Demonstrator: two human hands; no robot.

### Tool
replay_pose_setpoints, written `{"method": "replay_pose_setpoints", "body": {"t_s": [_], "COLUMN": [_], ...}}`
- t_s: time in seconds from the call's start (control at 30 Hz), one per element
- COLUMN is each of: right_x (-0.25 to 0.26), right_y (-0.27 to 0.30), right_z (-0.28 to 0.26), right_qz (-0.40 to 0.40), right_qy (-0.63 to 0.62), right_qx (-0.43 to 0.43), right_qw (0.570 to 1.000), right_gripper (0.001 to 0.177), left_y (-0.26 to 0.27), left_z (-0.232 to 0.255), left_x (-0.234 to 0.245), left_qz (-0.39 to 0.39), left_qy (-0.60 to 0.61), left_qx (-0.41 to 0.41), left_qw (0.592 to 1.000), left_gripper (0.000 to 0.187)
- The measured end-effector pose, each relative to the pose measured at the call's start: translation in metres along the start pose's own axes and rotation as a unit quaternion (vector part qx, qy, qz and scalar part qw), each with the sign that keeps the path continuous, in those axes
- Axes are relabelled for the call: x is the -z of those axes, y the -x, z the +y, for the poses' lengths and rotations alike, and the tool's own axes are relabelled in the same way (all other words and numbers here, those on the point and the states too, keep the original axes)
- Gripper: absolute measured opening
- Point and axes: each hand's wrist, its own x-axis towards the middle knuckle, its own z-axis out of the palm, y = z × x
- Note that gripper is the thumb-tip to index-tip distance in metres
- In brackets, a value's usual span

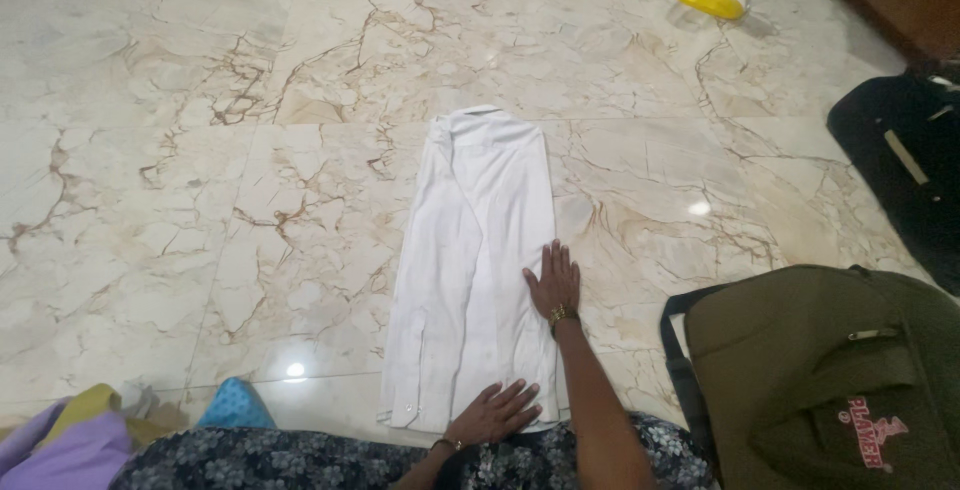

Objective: The person folds a white shirt on the floor, smoothing the fabric and folding the sleeves inward before folding the body of the shirt.

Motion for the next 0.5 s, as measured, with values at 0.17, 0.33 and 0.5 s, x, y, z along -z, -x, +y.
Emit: {"method": "replay_pose_setpoints", "body": {"t_s": [0.17, 0.33, 0.5], "right_x": [0.014, 0.000, -0.004], "right_y": [-0.021, 0.025, 0.046], "right_z": [0.000, -0.025, -0.044], "right_qz": [-0.017, 0.032, -0.013], "right_qy": [0.038, -0.035, 0.009], "right_qx": [0.001, 0.111, 0.109], "right_qw": [0.999, 0.993, 0.994], "right_gripper": [0.080, 0.079, 0.070], "left_y": [0.001, 0.001, 0.004], "left_z": [0.002, 0.004, 0.003], "left_x": [0.002, 0.003, -0.002], "left_qz": [-0.056, -0.049, -0.033], "left_qy": [0.062, 0.091, 0.046], "left_qx": [0.020, 0.034, 0.021], "left_qw": [0.996, 0.994, 0.998], "left_gripper": [0.050, 0.052, 0.050]}}
